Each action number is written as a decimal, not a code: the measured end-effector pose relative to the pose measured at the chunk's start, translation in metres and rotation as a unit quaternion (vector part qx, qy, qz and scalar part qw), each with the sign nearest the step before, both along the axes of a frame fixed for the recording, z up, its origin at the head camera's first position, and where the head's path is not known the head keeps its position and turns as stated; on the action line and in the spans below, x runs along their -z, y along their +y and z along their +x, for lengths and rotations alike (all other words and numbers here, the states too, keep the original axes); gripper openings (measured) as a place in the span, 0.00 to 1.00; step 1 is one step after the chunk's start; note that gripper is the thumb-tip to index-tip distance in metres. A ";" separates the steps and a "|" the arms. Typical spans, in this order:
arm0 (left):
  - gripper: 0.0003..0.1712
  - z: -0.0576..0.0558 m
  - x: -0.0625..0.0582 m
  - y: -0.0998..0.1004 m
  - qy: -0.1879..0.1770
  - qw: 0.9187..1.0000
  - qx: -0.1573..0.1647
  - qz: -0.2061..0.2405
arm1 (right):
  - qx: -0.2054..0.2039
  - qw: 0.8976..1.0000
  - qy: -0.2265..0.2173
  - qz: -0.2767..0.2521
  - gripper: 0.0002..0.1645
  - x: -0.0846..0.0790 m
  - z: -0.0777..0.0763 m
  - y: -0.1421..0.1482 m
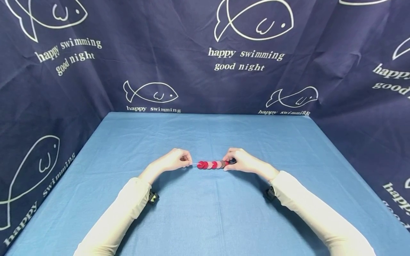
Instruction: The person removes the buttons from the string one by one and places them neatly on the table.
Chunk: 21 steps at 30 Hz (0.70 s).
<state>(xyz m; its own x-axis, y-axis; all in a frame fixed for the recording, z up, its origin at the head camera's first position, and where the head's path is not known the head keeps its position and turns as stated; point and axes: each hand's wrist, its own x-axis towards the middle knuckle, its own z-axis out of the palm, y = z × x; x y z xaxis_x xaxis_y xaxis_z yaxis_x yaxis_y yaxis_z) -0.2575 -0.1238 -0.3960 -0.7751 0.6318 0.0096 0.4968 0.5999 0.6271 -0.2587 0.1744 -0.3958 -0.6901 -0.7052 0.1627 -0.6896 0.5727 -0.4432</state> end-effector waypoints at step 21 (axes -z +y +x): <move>0.02 0.001 0.000 0.000 0.017 1.000 -0.005 -0.004 | 0.008 1.000 -0.003 0.007 0.12 -0.002 0.002 0.000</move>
